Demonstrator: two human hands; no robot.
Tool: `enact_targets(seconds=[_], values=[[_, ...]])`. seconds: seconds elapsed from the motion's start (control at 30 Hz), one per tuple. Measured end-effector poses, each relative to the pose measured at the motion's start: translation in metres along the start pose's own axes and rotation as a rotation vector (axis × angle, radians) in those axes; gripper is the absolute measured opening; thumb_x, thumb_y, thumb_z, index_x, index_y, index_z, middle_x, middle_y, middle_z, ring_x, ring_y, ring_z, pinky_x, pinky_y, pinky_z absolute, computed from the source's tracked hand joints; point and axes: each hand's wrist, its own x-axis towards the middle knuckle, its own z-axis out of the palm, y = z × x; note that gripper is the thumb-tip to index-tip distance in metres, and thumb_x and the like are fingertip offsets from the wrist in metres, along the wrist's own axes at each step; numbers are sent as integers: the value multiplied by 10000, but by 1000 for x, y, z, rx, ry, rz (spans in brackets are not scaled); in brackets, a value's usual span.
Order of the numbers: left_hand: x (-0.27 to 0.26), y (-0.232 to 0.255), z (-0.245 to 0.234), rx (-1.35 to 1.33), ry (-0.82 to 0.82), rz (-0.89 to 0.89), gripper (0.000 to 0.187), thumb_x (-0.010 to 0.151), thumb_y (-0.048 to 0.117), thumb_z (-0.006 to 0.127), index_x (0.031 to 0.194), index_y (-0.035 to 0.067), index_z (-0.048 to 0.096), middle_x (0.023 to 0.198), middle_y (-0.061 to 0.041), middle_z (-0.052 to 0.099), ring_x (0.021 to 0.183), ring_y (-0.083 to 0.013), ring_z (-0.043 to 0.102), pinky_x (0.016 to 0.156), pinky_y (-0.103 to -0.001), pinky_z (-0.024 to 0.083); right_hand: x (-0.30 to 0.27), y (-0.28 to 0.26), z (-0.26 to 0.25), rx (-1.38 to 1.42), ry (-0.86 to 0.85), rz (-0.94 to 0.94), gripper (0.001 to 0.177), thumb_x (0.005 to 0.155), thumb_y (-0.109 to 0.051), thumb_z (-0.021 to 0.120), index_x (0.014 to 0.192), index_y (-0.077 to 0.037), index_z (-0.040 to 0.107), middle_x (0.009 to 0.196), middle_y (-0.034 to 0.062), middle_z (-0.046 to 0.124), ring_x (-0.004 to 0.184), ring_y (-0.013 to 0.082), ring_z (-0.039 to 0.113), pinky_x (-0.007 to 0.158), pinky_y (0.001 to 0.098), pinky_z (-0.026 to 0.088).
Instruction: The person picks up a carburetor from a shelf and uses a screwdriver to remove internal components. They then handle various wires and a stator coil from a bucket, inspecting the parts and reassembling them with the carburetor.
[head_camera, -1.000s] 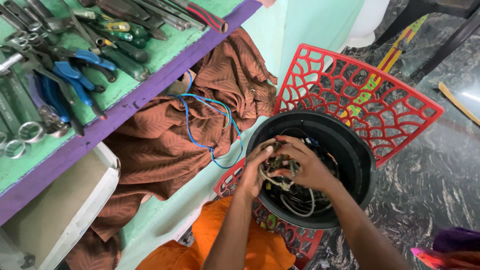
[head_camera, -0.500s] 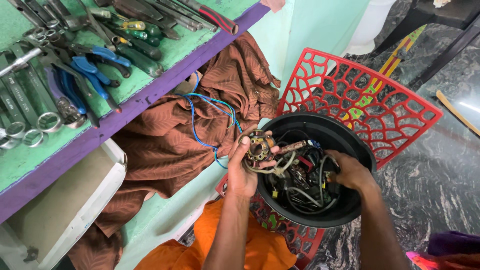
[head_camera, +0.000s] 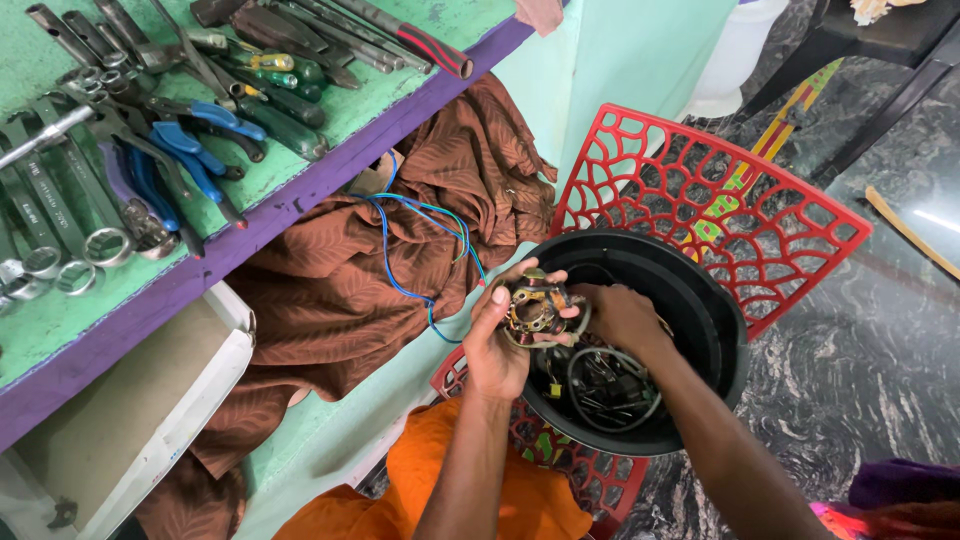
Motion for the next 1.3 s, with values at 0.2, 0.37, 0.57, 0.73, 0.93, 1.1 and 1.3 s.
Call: enact_targets(seconds=[0.2, 0.37, 0.57, 0.73, 0.93, 1.1, 1.3], values=[[3, -17, -32, -24, 170, 30, 584, 977, 368, 574, 1460, 47, 505, 1401, -216, 617, 1122, -380, 697, 859, -481, 627, 41, 44, 52, 57, -32, 141, 300, 939, -395, 647, 1202, -279, 735, 1112, 138, 745, 1030, 384, 708, 885, 511, 556], [6, -38, -51, -44, 232, 46, 547, 993, 349, 573, 1463, 78, 497, 1411, -157, 606, 1159, -364, 674, 903, -481, 597, 29, 45, 63, 420, 349, 96, 222, 989, -271, 621, 1136, -143, 727, 943, 141, 768, 925, 346, 754, 786, 453, 572], [9, -49, -62, -61, 308, 32, 538, 991, 366, 564, 1454, 98, 507, 1394, -134, 618, 1157, -353, 683, 888, -479, 607, 19, 30, 39, 332, 823, -67, 215, 1011, -148, 614, 1193, -74, 701, 956, 176, 749, 885, 352, 733, 749, 439, 560], [0, -51, -71, -44, 348, 20, 513, 1000, 354, 588, 1445, 105, 522, 1372, -119, 626, 1108, -328, 682, 855, -454, 603, 23, 67, 44, 278, 395, 165, 258, 910, -208, 752, 1156, -129, 748, 936, 179, 754, 963, 373, 701, 815, 477, 536], [-4, -49, -78, -41, 427, -32, 498, 966, 373, 578, 1401, 134, 529, 1328, -106, 651, 1077, -316, 723, 815, -451, 629, 47, 130, 71, 303, -236, 60, 230, 837, -135, 653, 912, -89, 865, 911, 105, 840, 917, 232, 793, 876, 402, 592], [-2, -50, -79, 5, 413, -18, 483, 982, 348, 588, 1398, 109, 542, 1324, -123, 657, 1035, -286, 720, 792, -450, 626, 33, 82, 40, 111, -357, 341, 277, 887, -396, 705, 950, -159, 831, 970, 86, 791, 943, 230, 726, 914, 415, 538], [-6, -49, -79, 7, 406, -27, 466, 986, 324, 574, 1393, 99, 542, 1320, -122, 653, 1034, -282, 727, 794, -448, 641, 52, 90, 76, 166, -630, -40, 348, 881, -457, 746, 887, -130, 865, 871, 100, 830, 876, 222, 767, 880, 374, 553]])
